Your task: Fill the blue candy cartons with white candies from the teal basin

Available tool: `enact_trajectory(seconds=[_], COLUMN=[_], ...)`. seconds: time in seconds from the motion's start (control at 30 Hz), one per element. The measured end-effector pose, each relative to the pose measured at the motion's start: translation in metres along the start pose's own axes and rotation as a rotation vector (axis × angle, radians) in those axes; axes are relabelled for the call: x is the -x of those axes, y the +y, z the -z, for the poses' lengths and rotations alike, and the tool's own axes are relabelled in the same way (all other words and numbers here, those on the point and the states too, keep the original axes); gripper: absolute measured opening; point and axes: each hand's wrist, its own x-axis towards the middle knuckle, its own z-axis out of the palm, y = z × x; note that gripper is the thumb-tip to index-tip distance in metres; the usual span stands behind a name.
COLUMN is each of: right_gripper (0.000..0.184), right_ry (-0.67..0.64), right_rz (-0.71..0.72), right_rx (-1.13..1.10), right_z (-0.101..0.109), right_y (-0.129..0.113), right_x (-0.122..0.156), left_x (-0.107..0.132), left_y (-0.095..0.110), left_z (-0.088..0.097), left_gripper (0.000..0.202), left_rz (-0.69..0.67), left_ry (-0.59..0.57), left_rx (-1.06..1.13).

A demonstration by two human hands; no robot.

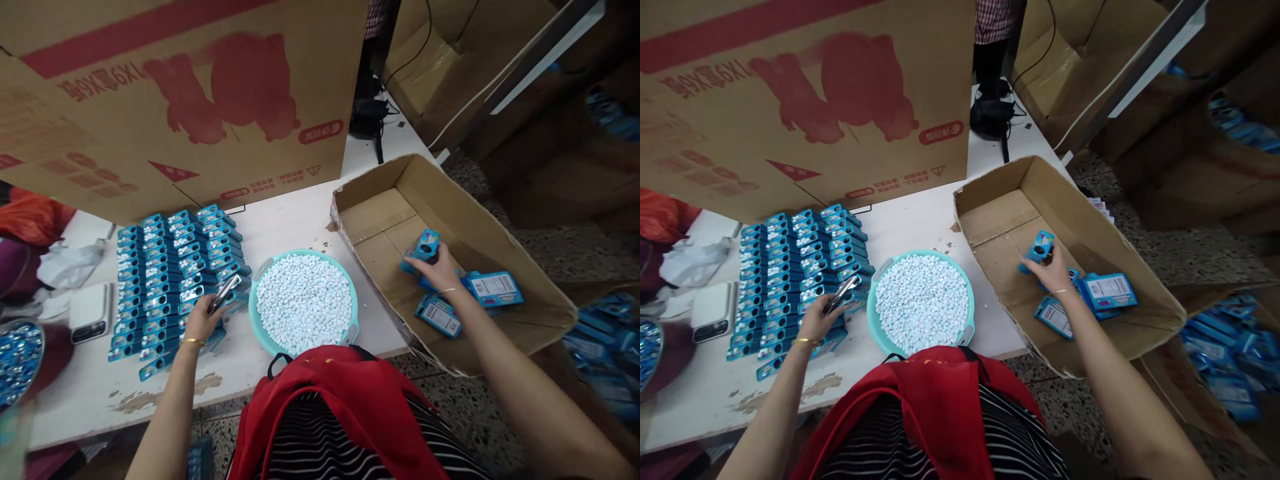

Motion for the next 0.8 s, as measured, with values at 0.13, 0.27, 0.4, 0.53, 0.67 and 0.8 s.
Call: enact_trajectory(seconds=[0.13, 0.27, 0.4, 0.53, 0.67, 0.8], right_gripper=[0.036, 0.031, 0.041, 0.046, 0.043, 0.041], right_ry=[-0.005, -0.176, -0.400, -0.550, -0.476, -0.478], right_rz=[-0.238, -0.314, -0.361, -0.328, -0.327, -0.157], right_rx=[-0.612, -0.785, -0.697, -0.682, -0.652, -0.460], right_z=[0.003, 0.008, -0.001, -0.025, -0.041, -0.044], right_y=[-0.047, -0.087, -0.103, -0.096, -0.085, -0.081], right_x=[0.044, 0.085, 0.122, 0.151, 0.167, 0.170], left_x=[-0.012, -0.010, 0.016, 0.044, 0.054, 0.050], left_y=[-0.002, 0.014, 0.045, 0.077, 0.113, 0.153], left_z=[-0.022, -0.018, 0.001, -0.003, -0.047, -0.106], left_gripper=[0.039, 0.058, 0.047, 0.031, 0.017, 0.024], left_rz=[0.008, 0.054, -0.043, -0.288, -0.322, -0.328], left_ry=[0.066, 0.186, 0.155, -0.248, -0.415, -0.389], left_rx=[-0.020, -0.040, 0.051, 0.024, -0.058, 0.007])
